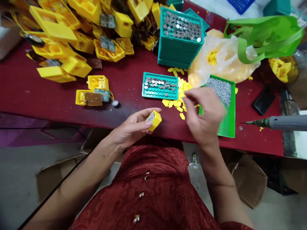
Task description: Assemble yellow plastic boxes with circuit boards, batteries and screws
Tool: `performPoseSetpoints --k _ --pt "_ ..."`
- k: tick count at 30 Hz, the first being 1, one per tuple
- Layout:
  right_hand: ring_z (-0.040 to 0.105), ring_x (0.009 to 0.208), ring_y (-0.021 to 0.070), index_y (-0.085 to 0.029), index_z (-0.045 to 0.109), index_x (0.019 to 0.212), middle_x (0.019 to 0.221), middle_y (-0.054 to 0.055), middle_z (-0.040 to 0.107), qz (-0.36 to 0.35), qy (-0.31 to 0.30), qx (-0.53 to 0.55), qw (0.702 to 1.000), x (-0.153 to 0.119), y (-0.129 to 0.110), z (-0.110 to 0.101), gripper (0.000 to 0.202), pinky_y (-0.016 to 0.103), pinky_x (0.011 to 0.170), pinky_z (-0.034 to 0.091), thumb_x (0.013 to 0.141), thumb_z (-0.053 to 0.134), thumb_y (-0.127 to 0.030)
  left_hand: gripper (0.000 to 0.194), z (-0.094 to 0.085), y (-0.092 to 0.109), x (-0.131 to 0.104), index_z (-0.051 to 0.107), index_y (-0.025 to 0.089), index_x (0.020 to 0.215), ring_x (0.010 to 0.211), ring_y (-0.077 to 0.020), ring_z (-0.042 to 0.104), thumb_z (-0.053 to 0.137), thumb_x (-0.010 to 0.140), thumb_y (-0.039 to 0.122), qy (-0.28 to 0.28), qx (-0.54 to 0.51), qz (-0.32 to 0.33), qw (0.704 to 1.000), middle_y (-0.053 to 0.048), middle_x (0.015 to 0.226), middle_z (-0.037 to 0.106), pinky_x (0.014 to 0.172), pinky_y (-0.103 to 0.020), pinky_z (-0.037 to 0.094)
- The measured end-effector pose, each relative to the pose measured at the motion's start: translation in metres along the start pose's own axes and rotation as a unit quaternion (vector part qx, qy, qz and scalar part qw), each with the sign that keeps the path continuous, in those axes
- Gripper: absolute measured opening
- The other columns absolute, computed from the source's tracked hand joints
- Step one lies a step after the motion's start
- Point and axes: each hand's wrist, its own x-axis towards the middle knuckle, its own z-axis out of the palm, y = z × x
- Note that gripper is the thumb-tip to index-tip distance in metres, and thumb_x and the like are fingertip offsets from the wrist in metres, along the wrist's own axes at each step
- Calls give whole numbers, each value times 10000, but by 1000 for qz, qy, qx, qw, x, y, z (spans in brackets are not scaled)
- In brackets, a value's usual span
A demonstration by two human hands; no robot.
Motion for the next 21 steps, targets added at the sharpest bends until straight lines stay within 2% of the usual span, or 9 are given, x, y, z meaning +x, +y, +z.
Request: performPoseSetpoints --k 1,3,5,8,10,13,16,18,21 --pt "690 1025 292 -254 746 1011 1038 81 754 -26 8 -5 1000 9 4 16 169 519 962 558 988 591 -317 588 0 0 -2 758 169 1179 723 -89 603 979 638 231 7 14 7 1000 -6 910 710 590 -187 450" --pt "681 954 281 -210 750 962 976 100 741 -67 -34 -45 996 28 16 46 171 488 900 559 967 586 -259 589 0 1 -5 752 157 1211 750 -101 614 971 673 251 26 41 23 999 -14 918 711 598 -193 466" --pt "661 974 279 -191 751 980 984 118 722 -76 -75 -111 988 42 30 69 185 477 907 549 942 570 -196 550 -4 1 -7 755 156 1222 832 -133 654 948 726 296 45 54 41 997 -39 985 727 665 -221 521" --pt "626 952 262 -180 729 934 959 122 691 -73 -117 -168 976 53 45 87 187 455 897 536 927 543 -162 423 -15 1 -7 787 168 1166 946 -164 686 900 807 360 71 53 75 993 -80 1094 760 749 -239 549" --pt "611 929 253 -180 712 910 939 118 679 -75 -135 -176 972 55 49 88 171 436 874 527 930 542 -172 357 -23 2 -5 806 167 1108 964 -166 695 867 849 406 77 49 94 991 -97 1115 780 722 -214 538" --pt "615 942 262 -172 696 923 962 125 685 -73 -147 -181 970 58 43 86 146 431 873 517 933 550 -172 336 -32 3 -2 810 151 1065 909 -170 713 832 884 432 63 21 105 992 -111 1075 798 679 -218 562" --pt "633 970 275 -158 685 980 1004 139 700 -78 -132 -170 973 65 25 88 177 441 900 518 958 509 -153 235 -33 7 -1 796 123 1056 881 -175 733 780 931 322 81 -22 98 992 -118 1048 800 716 -264 620" --pt "640 996 276 -161 688 1040 1036 140 701 -90 -124 -157 976 72 10 96 233 444 920 522 996 459 -159 174 -33 10 -1 785 112 1056 908 -183 748 726 960 244 107 -42 93 989 -122 1058 797 752 -290 641" --pt "642 1033 292 -168 708 1015 1054 153 688 -94 -142 -165 971 81 -7 114 259 457 932 542 1017 449 -179 173 -34 12 1 782 109 1063 932 -181 757 720 960 234 114 -51 91 988 -119 1065 795 797 -297 646"
